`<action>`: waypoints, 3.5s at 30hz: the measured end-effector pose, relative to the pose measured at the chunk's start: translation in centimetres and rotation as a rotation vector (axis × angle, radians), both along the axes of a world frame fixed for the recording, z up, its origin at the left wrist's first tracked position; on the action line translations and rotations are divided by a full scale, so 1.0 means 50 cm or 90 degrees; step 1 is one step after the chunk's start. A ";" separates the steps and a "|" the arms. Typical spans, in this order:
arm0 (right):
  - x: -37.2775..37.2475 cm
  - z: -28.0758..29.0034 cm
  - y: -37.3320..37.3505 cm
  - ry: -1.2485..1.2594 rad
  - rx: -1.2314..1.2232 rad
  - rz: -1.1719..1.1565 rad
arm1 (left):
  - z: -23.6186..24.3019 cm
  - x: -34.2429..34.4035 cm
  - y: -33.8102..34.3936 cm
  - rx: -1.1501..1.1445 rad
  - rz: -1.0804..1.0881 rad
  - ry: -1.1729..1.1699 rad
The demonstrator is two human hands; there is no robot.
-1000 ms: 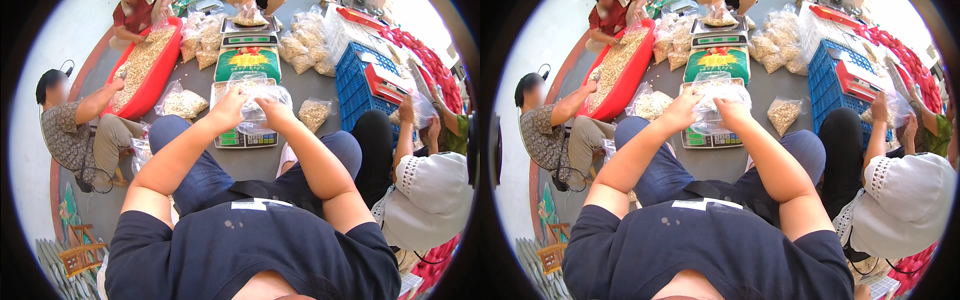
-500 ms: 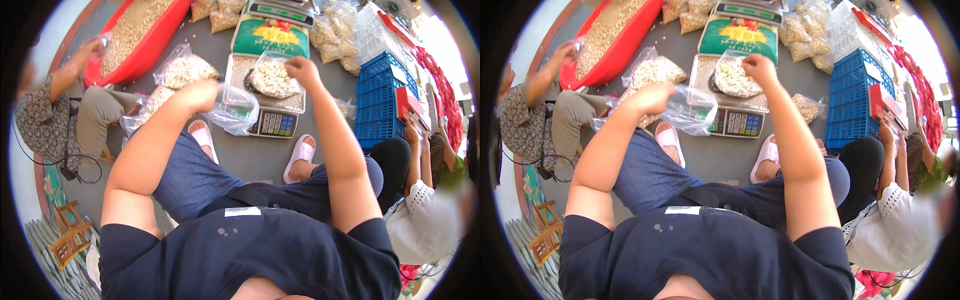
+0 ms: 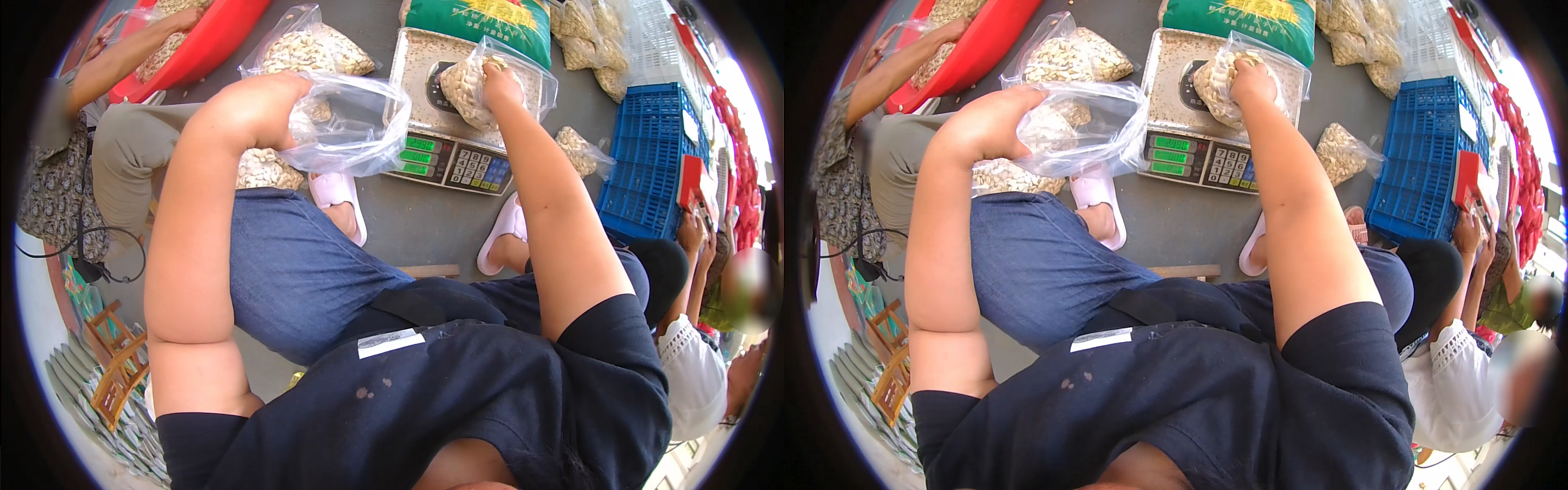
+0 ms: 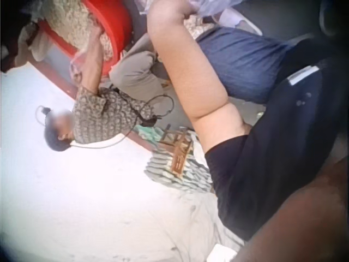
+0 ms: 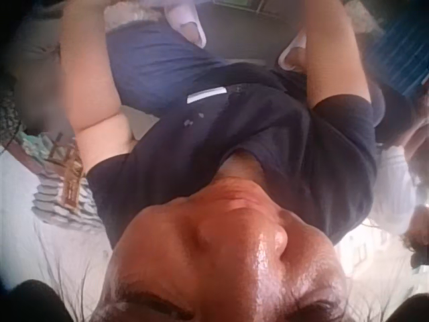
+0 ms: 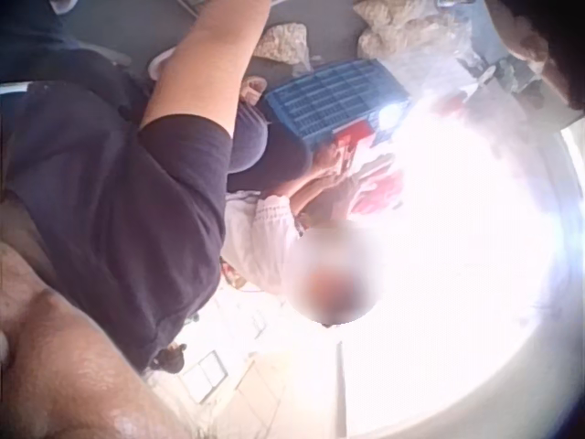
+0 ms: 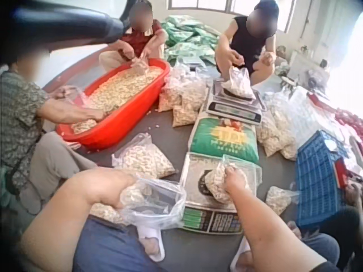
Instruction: The person scoops nuts from a scale into plastic bags, occasionally adding or removing small amounts by hand to reach a specific weight, and then places the filled bags on the floor.
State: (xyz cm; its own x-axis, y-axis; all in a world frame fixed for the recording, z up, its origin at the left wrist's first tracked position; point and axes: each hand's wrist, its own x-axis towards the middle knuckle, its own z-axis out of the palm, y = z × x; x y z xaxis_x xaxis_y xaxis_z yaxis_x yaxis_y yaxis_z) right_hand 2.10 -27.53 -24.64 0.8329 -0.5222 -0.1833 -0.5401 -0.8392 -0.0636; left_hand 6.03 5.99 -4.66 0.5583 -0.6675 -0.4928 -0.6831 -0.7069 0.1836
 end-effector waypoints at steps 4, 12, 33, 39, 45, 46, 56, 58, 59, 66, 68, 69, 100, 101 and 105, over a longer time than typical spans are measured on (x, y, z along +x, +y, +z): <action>-0.002 0.020 -0.017 -0.005 0.055 0.006 | -0.021 -0.014 -0.025 0.015 -0.048 -0.033; -0.033 0.106 -0.039 -0.153 0.159 -0.037 | -0.009 -0.060 -0.131 0.124 0.046 0.218; -0.246 0.202 0.228 -0.272 0.553 -0.046 | -0.099 -0.195 -0.215 -0.413 0.257 0.587; -0.250 0.289 0.192 0.022 0.342 0.272 | -0.079 -0.189 -0.172 -0.423 0.210 0.441; -0.111 0.324 0.034 -0.188 0.523 -0.023 | -0.023 -0.172 -0.142 -0.330 0.156 0.415; -0.075 0.272 -0.014 -0.150 0.454 0.007 | -0.020 -0.168 -0.142 -0.325 0.146 0.419; 0.030 -0.038 -0.003 -0.020 0.104 -0.001 | -0.001 -0.072 -0.066 -0.302 0.052 0.121; 0.019 -0.032 -0.020 -0.029 0.082 0.037 | -0.003 -0.065 -0.050 -0.361 0.032 -0.017; 0.009 -0.030 -0.031 -0.037 0.072 0.061 | -0.007 -0.061 -0.050 -0.369 0.072 0.027; -0.026 0.084 -0.015 -0.159 0.047 0.096 | 0.039 -0.068 -0.046 -0.407 0.167 0.116; -0.032 0.104 -0.020 -0.168 0.011 0.120 | 0.037 -0.072 -0.047 -0.427 0.175 0.130; -0.036 0.114 -0.019 -0.183 0.015 0.116 | 0.038 -0.073 -0.047 -0.415 0.190 0.149; -0.193 0.153 0.269 -0.059 0.544 0.242 | -0.002 -0.158 -0.125 -0.516 0.218 0.540; -0.206 0.151 0.256 0.074 0.443 0.354 | -0.008 -0.183 -0.119 -0.469 0.232 0.508; -0.304 0.156 0.301 0.355 0.257 0.333 | -0.104 -0.251 -0.097 -0.249 0.245 0.507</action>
